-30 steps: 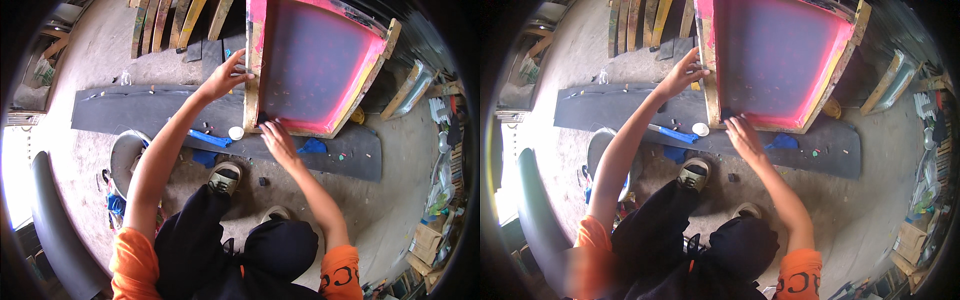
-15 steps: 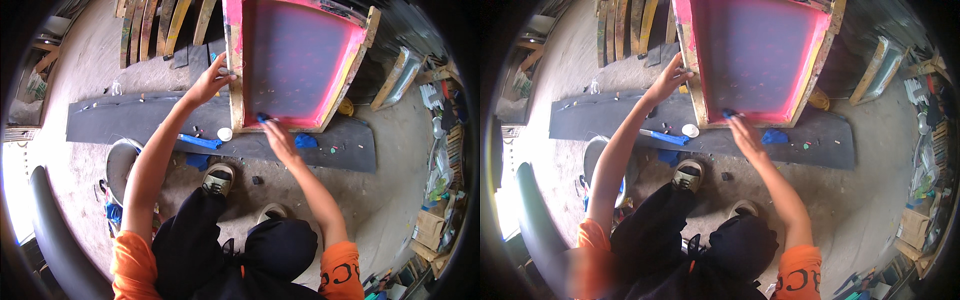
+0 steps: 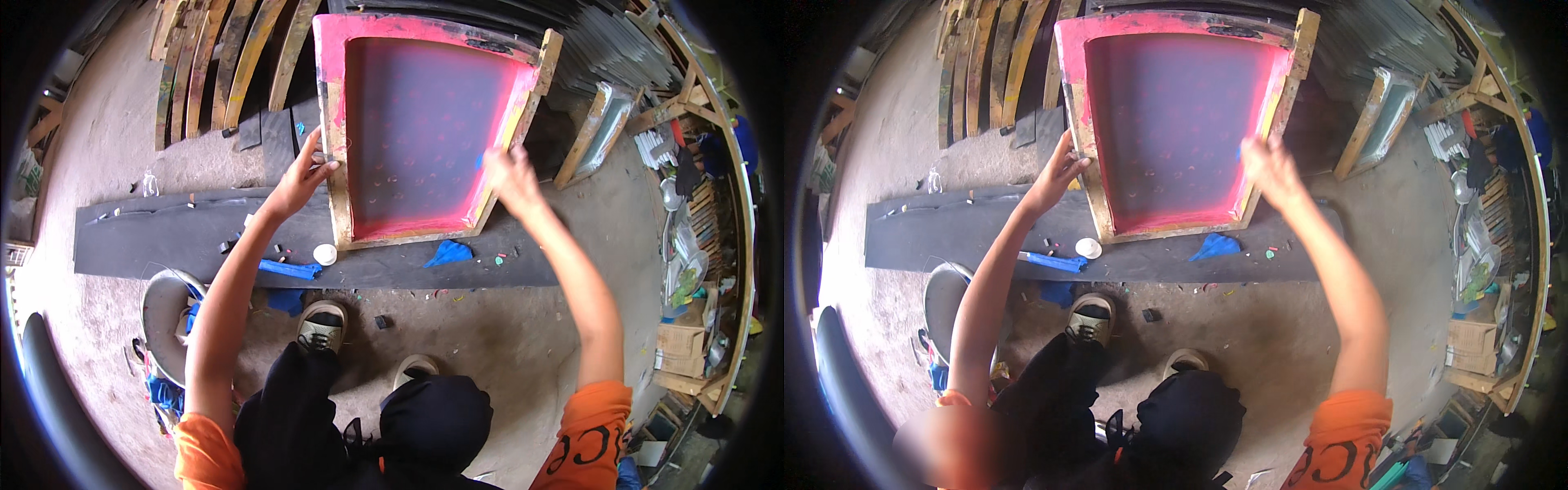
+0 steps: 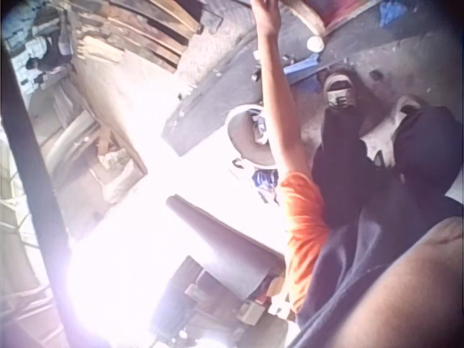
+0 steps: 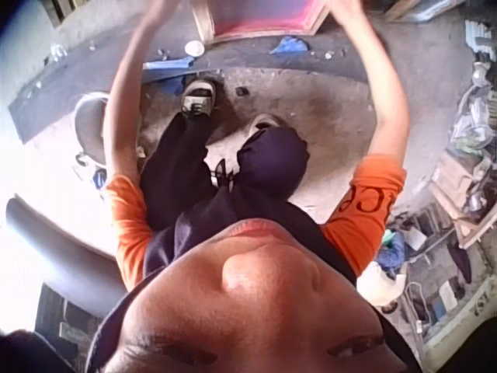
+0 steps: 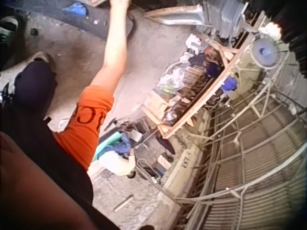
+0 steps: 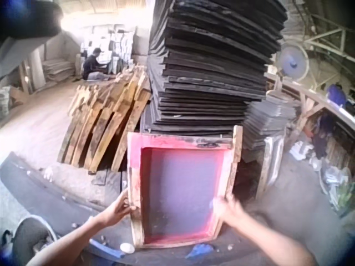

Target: The person carries a wooden screen printing frame to a workbench and sits on the floor. They wipe the frame's mesh surface with a blue cloth, remove pink tape from the edges, and continue wiping the mesh with the cloth.

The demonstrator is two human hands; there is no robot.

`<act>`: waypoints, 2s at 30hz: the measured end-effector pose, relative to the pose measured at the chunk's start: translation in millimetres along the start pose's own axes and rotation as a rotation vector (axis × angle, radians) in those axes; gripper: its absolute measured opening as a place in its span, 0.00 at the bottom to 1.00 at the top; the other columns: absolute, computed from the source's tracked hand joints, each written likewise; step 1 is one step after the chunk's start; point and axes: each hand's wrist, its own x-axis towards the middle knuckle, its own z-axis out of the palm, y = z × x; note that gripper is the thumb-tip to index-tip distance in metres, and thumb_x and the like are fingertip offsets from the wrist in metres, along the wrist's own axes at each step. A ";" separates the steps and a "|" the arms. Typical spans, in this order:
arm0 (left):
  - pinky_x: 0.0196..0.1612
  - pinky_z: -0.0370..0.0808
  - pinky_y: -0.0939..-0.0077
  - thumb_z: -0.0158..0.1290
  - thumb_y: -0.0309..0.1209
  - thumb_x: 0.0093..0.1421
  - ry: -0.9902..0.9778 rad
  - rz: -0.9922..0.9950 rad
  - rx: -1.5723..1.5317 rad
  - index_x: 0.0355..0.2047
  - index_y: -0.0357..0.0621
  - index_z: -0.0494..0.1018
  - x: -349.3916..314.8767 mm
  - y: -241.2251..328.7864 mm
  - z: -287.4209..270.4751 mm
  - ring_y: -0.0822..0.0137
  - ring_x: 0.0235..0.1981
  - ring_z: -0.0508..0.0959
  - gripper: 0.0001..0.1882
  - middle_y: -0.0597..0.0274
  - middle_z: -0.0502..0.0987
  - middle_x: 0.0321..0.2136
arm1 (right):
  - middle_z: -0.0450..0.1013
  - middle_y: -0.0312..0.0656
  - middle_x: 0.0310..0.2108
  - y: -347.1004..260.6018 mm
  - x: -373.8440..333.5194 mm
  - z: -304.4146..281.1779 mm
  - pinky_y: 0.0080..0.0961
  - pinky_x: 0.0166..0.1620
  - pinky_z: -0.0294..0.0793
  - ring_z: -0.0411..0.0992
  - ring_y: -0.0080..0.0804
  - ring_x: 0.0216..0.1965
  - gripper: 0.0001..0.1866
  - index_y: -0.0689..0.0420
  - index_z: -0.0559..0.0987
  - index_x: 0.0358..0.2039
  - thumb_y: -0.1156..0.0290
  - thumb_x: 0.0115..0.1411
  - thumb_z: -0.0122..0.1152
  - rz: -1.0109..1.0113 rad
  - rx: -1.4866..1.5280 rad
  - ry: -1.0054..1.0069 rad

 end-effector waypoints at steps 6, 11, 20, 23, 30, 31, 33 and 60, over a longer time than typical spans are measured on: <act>0.51 0.62 0.75 0.48 0.32 0.61 -0.011 -0.118 0.034 0.62 0.42 0.40 -6.7 13.3 -6.2 0.69 0.49 0.63 0.36 0.57 0.57 0.53 | 0.65 0.36 0.36 78.6 64.4 -52.6 0.39 0.50 0.61 0.64 0.25 0.40 0.15 0.54 0.72 0.40 0.73 0.50 0.51 0.297 -0.235 0.153; 0.58 0.57 0.71 0.47 0.35 0.61 -0.114 -0.132 -0.080 0.62 0.38 0.36 5.0 17.1 6.3 0.63 0.57 0.58 0.38 0.51 0.51 0.60 | 0.67 0.37 0.38 -28.3 -37.0 29.7 0.36 0.54 0.62 0.65 0.33 0.45 0.14 0.57 0.74 0.40 0.71 0.51 0.52 0.143 0.276 -0.092; 0.47 0.64 0.77 0.47 0.32 0.61 -0.023 -0.039 -0.020 0.62 0.44 0.40 -4.6 11.7 -6.3 0.70 0.45 0.64 0.35 0.58 0.58 0.47 | 0.67 0.34 0.37 64.9 77.0 -56.2 0.40 0.51 0.56 0.64 0.23 0.45 0.13 0.53 0.73 0.37 0.71 0.49 0.54 0.477 -0.089 0.147; 0.42 0.66 0.80 0.48 0.30 0.61 -0.014 0.016 -0.049 0.62 0.48 0.42 -1.8 8.7 0.0 0.73 0.39 0.66 0.34 0.62 0.62 0.39 | 0.67 0.35 0.39 32.1 60.5 -38.8 0.42 0.50 0.57 0.64 0.27 0.46 0.12 0.53 0.73 0.37 0.71 0.49 0.53 0.529 -0.047 0.190; 0.53 0.62 0.73 0.47 0.33 0.62 -0.035 -0.104 0.058 0.62 0.41 0.38 -3.6 13.3 -5.9 0.67 0.50 0.65 0.36 0.55 0.58 0.55 | 0.70 0.36 0.36 -133.6 -38.9 -28.3 0.38 0.50 0.59 0.63 0.32 0.47 0.08 0.54 0.76 0.32 0.70 0.51 0.51 0.558 0.411 -0.200; 0.52 0.63 0.73 0.47 0.33 0.62 -0.042 -0.080 0.039 0.62 0.41 0.39 -3.3 8.1 -9.4 0.67 0.49 0.65 0.36 0.56 0.59 0.54 | 0.70 0.36 0.35 -143.1 -38.1 -29.2 0.36 0.48 0.60 0.63 0.32 0.46 0.07 0.54 0.76 0.30 0.70 0.51 0.51 0.669 0.466 -0.209; 0.48 0.65 0.76 0.48 0.33 0.61 -0.009 -0.044 0.052 0.62 0.43 0.41 -4.5 1.2 -9.3 0.71 0.44 0.66 0.35 0.58 0.61 0.47 | 0.70 0.38 0.32 -150.3 -30.0 -35.1 0.33 0.44 0.62 0.64 0.33 0.44 0.04 0.56 0.75 0.28 0.73 0.49 0.54 0.785 0.579 -0.132; 0.49 0.64 0.74 0.52 0.39 0.58 0.740 0.273 -0.427 0.47 0.38 0.63 83.6 89.5 20.0 0.70 0.42 0.69 0.22 0.57 0.70 0.41 | 0.69 0.37 0.44 -109.8 -14.2 -142.2 0.29 0.51 0.67 0.67 0.27 0.47 0.17 0.57 0.69 0.48 0.68 0.58 0.54 1.365 2.686 0.300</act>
